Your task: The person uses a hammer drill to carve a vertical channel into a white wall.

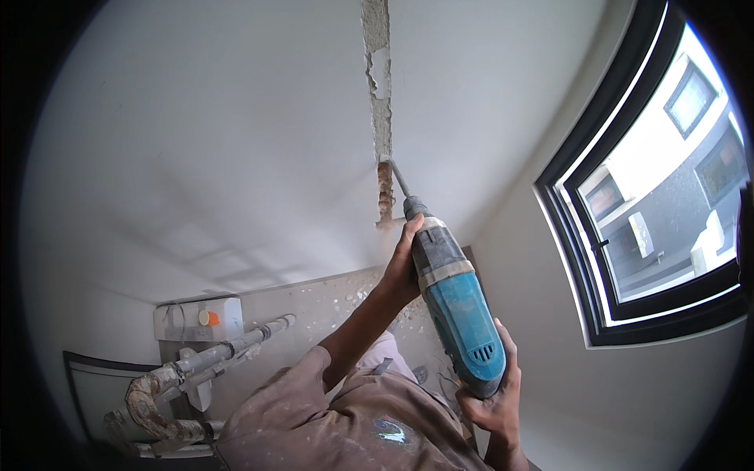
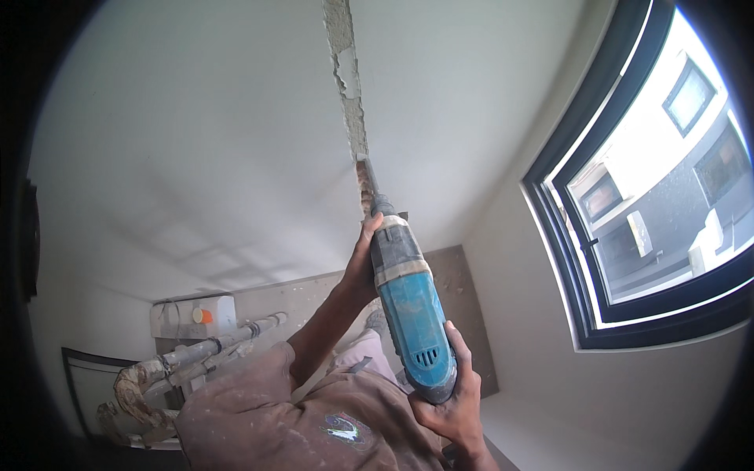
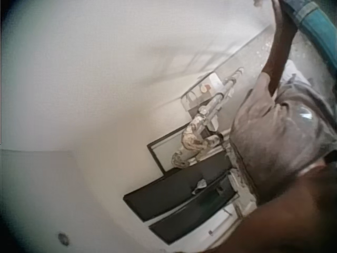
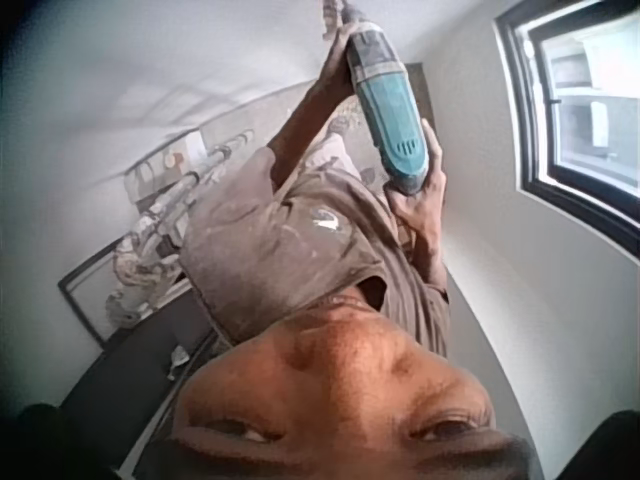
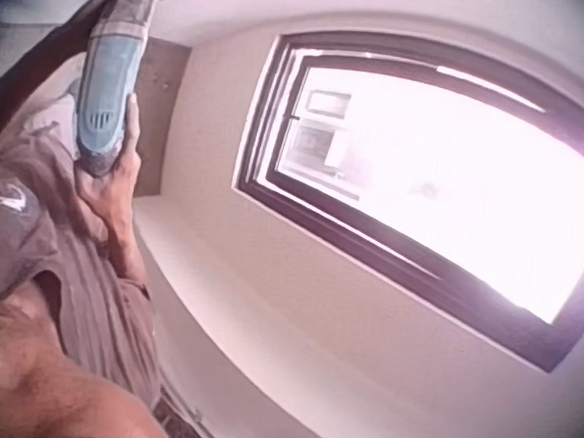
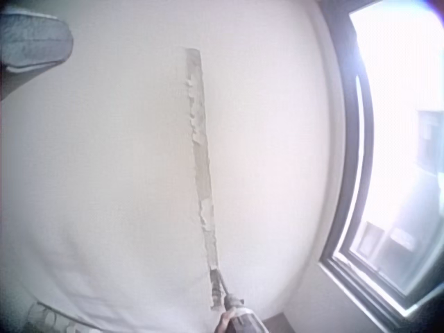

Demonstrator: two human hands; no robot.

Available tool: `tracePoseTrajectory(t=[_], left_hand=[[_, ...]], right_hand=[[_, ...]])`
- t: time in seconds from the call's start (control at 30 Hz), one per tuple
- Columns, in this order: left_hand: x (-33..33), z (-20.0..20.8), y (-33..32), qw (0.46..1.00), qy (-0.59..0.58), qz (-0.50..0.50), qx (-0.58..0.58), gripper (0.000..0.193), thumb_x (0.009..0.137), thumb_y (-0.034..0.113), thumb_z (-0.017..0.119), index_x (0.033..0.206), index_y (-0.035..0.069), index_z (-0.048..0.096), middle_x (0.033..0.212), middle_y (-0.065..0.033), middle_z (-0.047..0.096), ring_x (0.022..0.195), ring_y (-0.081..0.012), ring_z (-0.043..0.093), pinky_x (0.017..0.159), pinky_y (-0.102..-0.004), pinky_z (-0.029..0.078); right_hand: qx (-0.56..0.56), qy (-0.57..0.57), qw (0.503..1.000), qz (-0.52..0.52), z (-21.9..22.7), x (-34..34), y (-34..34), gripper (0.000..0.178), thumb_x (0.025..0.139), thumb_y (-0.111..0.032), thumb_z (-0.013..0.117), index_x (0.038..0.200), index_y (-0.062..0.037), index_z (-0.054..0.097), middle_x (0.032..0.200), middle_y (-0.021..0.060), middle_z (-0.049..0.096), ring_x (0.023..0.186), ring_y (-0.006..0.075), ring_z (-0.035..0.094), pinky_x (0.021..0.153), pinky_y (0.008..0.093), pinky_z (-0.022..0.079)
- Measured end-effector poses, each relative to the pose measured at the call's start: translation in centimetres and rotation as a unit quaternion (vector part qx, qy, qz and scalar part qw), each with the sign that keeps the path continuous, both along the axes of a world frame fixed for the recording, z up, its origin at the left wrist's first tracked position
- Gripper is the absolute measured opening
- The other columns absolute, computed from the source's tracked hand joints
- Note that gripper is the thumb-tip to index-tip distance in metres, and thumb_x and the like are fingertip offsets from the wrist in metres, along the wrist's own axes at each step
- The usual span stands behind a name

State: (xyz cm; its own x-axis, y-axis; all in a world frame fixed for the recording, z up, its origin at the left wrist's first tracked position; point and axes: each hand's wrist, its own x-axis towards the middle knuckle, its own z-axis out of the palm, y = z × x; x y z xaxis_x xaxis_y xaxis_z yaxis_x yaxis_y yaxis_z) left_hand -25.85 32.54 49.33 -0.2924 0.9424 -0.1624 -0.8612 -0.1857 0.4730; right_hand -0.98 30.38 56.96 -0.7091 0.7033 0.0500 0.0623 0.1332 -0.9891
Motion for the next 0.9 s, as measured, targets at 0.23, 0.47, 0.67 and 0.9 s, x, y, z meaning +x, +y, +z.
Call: tracePoseTrajectory(t=[0.23,0.47,0.67,0.9], left_hand=[[-1.9,-1.2,1.8,0.999,-0.017,-0.004,0.033,0.048,0.093,0.055,0.055,0.105,0.009,0.054,0.092,-0.007,0.062,0.086,-0.0205,0.065,0.083,-0.0393,0.056],[-2.6,1.0,4.5,0.994,-0.085,0.043,0.046,0.042,0.098,0.051,0.05,0.104,0.01,0.058,0.093,-0.0065,0.064,0.088,-0.0202,0.065,0.083,-0.0393,0.056],[-3.6,2.6,6.4,0.985,-0.138,0.049,0.094,0.042,0.101,0.05,0.043,0.11,0.01,0.054,0.102,-0.0063,0.061,0.098,-0.0205,0.062,0.09,-0.0396,0.052],[-5.7,4.5,8.8,0.977,-0.155,0.048,0.139,0.052,0.095,0.055,0.052,0.121,0.01,0.051,0.118,-0.0075,0.058,0.114,-0.0233,0.057,0.104,-0.0405,0.047]], right_hand=[[0.034,-0.014,0.999,0.01,0.8,-1.7,2.1,0.091,0.06,-0.002,0.059,0.146,0.001,0.029,0.104,0.0181,0.069,0.1,0.0249,0.067,0.094,0.0354,0.05],[-0.019,-0.039,0.998,0.035,5.6,-3.1,6.6,0.095,0.056,-0.011,0.062,0.145,0.0022,0.032,0.122,0.0199,0.059,0.114,0.0271,0.06,0.102,0.0361,0.044],[0.011,-0.102,0.993,0.059,10.7,-4.9,9.3,0.094,0.056,-0.014,0.061,0.144,0.0014,0.034,0.123,0.0192,0.055,0.114,0.0292,0.058,0.102,0.0383,0.045],[0.155,-0.196,0.964,0.089,16.6,-8.2,13.5,0.082,0.058,-0.013,0.068,0.136,0.0011,0.045,0.099,0.0165,0.061,0.076,0.0234,0.065,0.067,0.0324,0.056]])
